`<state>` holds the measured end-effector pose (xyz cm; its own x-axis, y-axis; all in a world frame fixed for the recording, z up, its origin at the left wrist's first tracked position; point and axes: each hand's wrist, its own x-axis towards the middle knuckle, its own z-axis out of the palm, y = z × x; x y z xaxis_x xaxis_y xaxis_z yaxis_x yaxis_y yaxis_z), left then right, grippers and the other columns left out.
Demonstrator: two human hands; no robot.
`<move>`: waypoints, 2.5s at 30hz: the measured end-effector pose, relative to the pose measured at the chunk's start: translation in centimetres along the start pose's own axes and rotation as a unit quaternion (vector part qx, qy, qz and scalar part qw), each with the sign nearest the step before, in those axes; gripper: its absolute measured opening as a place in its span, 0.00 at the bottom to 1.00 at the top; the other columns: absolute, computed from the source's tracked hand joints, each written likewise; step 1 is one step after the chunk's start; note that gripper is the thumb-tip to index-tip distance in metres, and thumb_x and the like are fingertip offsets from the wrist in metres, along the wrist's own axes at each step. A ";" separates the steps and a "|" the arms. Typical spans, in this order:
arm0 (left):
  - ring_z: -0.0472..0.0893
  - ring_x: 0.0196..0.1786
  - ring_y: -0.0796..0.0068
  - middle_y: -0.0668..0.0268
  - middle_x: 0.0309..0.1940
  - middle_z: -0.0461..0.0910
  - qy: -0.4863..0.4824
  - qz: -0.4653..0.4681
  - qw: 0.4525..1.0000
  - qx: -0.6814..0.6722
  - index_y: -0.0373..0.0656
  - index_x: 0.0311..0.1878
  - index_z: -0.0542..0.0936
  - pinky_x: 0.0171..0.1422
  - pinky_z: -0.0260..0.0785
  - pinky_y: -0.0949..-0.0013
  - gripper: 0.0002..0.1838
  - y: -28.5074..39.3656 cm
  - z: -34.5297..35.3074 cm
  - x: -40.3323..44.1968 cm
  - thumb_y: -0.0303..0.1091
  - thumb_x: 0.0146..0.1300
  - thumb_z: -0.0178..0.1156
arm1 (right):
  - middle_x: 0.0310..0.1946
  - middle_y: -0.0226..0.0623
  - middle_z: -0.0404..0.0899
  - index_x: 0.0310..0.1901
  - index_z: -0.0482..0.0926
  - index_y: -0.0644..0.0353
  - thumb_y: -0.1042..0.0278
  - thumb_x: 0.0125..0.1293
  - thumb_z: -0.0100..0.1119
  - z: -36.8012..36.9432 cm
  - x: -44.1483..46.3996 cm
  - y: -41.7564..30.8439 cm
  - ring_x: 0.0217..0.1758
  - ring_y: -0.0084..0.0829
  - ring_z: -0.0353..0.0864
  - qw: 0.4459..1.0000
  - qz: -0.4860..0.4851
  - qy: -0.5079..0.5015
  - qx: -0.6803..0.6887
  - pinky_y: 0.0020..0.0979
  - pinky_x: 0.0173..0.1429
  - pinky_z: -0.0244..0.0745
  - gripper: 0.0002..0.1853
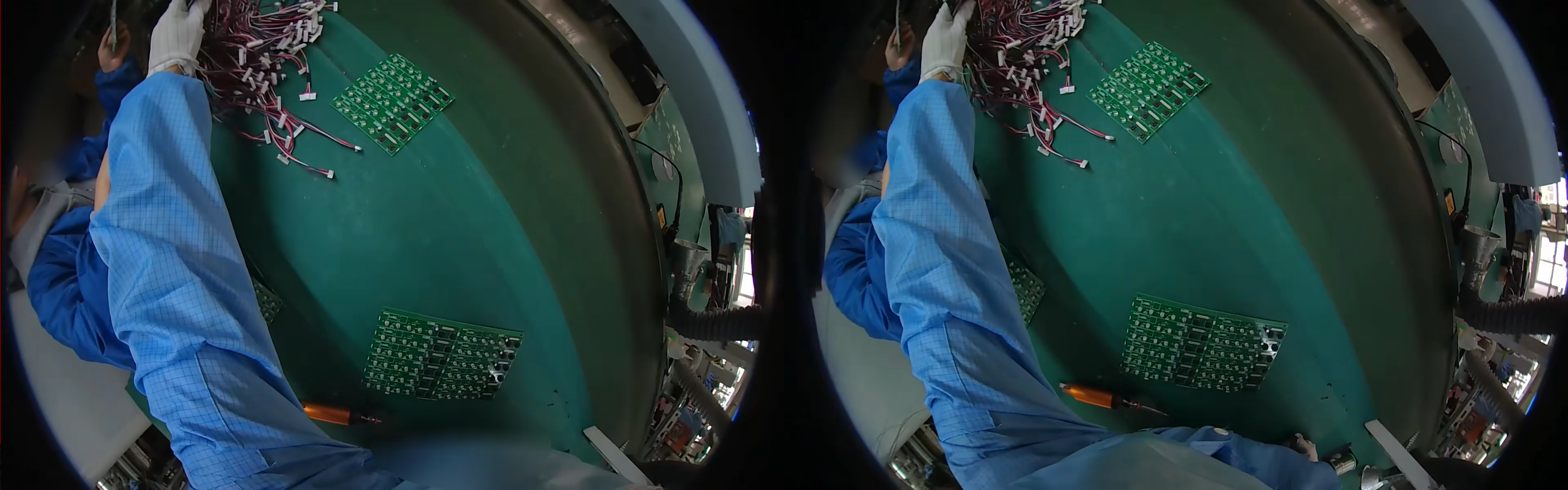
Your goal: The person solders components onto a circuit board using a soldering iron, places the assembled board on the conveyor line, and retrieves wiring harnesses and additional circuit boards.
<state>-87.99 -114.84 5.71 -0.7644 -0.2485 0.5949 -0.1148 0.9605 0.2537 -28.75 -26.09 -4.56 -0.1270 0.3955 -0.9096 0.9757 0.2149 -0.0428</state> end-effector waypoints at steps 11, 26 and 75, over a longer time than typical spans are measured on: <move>0.84 0.50 0.60 0.53 0.46 0.86 -0.100 0.044 0.970 -0.218 0.41 0.64 0.77 0.58 0.73 0.63 0.26 12.2 -1.5 -3.1 0.48 0.71 0.61 | 0.28 0.37 0.84 0.37 0.85 0.60 0.51 0.71 0.66 -2.6 3.6 3.9 0.33 0.32 0.81 0.994 -0.076 -0.026 -0.073 0.38 0.38 0.75 0.17; 0.86 0.51 0.60 0.60 0.41 0.88 -0.362 0.193 0.889 0.205 0.56 0.57 0.86 0.69 0.70 0.55 0.21 13.5 3.2 -10.8 0.41 0.57 0.71 | 0.35 0.37 0.85 0.48 0.83 0.69 0.55 0.72 0.62 1.8 -1.5 -1.9 0.37 0.29 0.81 0.996 -0.085 0.018 0.029 0.34 0.43 0.76 0.20; 0.69 0.41 0.71 0.70 0.34 0.66 -0.317 -0.092 0.167 -0.929 0.35 0.58 0.78 0.83 0.56 0.50 0.13 52.8 -38.3 -28.0 0.30 0.78 0.53 | 0.22 0.45 0.83 0.28 0.87 0.61 0.22 0.68 0.47 -3.4 -18.9 -2.5 0.29 0.47 0.85 0.882 -0.302 0.034 -0.360 0.44 0.41 0.80 0.42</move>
<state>-48.34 -61.98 31.70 -0.8376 0.3773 0.3950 -0.2295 -0.8993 0.3723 -29.38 -31.09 14.16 -0.6182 0.0617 -0.7836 0.3630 0.9067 -0.2150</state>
